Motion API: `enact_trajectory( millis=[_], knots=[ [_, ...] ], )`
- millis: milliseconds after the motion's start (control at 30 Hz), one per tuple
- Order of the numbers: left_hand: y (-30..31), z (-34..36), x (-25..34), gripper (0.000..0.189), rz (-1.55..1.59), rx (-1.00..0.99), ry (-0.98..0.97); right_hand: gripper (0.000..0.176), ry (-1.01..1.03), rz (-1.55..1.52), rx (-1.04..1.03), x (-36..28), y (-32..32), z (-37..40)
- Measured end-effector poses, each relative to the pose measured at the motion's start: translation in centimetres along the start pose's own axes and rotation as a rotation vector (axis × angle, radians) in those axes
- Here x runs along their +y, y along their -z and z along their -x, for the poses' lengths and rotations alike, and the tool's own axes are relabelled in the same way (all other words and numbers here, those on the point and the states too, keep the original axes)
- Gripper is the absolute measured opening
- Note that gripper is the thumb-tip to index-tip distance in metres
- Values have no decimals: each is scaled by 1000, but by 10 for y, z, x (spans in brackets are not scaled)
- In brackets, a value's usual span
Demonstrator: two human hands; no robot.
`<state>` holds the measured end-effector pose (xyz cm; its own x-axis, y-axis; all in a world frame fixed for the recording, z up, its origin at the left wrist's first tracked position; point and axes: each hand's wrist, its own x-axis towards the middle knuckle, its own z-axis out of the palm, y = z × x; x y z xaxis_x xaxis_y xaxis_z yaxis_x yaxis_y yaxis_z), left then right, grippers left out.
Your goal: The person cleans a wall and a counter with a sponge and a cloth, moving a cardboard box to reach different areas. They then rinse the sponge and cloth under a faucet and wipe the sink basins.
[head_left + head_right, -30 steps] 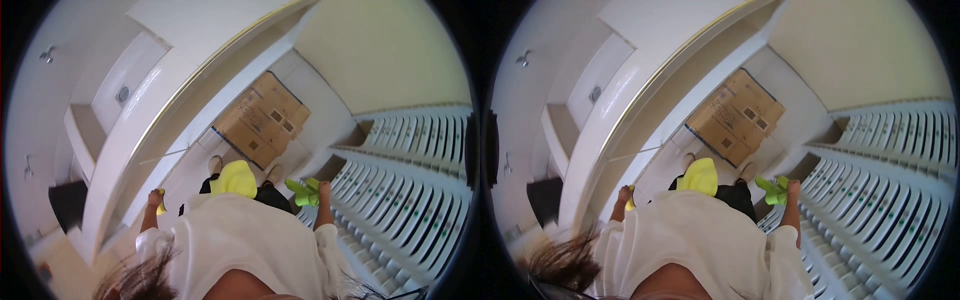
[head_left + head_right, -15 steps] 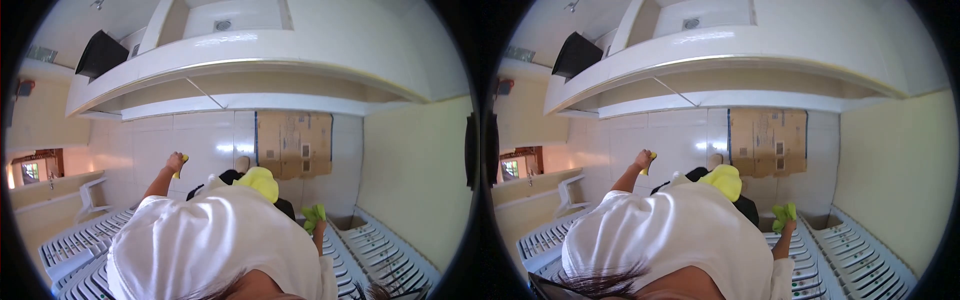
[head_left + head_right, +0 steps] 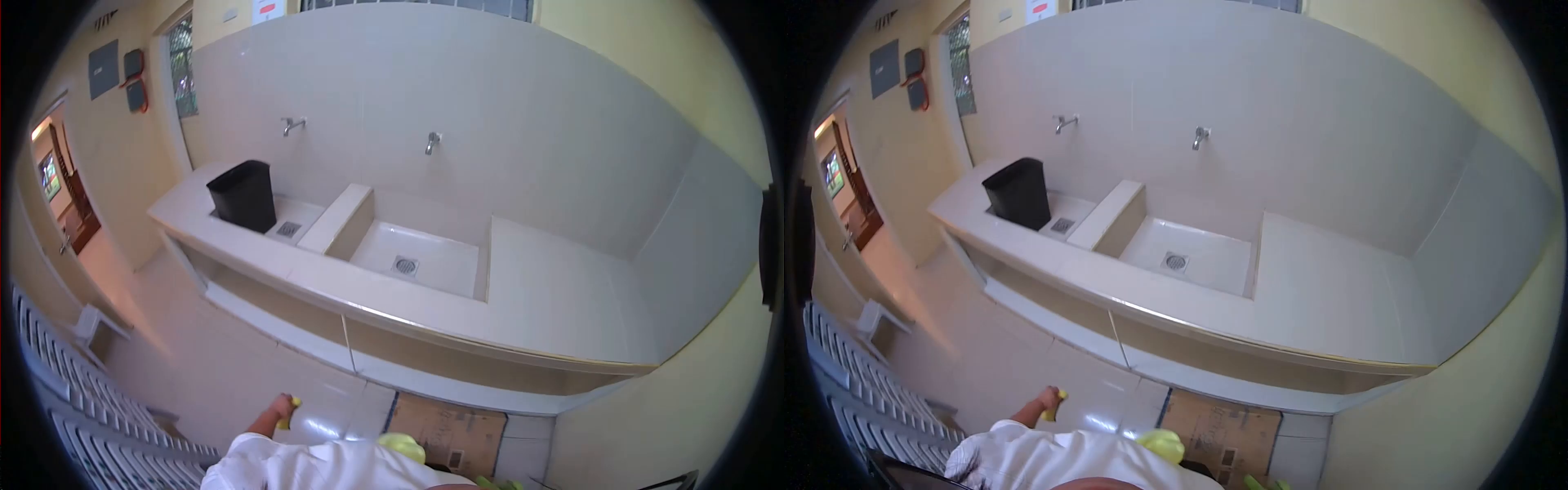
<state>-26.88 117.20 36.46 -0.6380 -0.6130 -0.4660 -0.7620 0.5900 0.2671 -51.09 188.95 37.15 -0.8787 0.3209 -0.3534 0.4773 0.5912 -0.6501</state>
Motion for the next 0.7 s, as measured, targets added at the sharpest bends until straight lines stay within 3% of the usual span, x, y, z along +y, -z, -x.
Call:
enact_trajectory(
  millis=[67, 200, 267, 300, 367, 400, 467, 500, 567, 600, 667, 700],
  knots=[
    [-3, 51, 3, 30, 90, 189, 8, 31, 49, -73, -46, -10, 0, -30],
    [-71, 149, -13, 25, 552, 299, 321, 30, 94, -256, -168, -27, -2, -83],
    [-103, 196, -6, 18, 1143, 423, 684, 29, 100, -345, -236, -33, -2, -101],
    [-110, 205, -7, 18, 1150, 424, 691, 29, 103, -383, -279, -39, -2, -109],
    [-117, 221, -12, 10, 1806, 599, 945, 28, 155, -385, -383, -57, -13, -124],
    [-121, 222, -13, 10, 1815, 606, 948, 28, 221, -298, -439, -69, -21, -131],
    [-117, 225, -14, 7, 2155, 638, 686, 33, 545, 177, -501, -102, -44, -151],
    [-115, 216, -12, 7, 2164, 638, 688, 36, 612, 359, -566, -121, -57, -157],
    [-116, 193, -6, 9, 2384, 567, 431, 40, 849, 624, -597, -185, -68, -141],
    [-117, 181, -4, 15, 2492, 424, 271, 43, 1020, 698, -564, -219, -74, -130],
    [-127, 139, 10, 17, 2633, 418, 249, 47, 904, 984, -782, -277, -98, -133],
    [-133, 113, 16, 19, 2763, 420, 224, 48, 923, 1066, -781, -315, -98, -112]
  ],
)
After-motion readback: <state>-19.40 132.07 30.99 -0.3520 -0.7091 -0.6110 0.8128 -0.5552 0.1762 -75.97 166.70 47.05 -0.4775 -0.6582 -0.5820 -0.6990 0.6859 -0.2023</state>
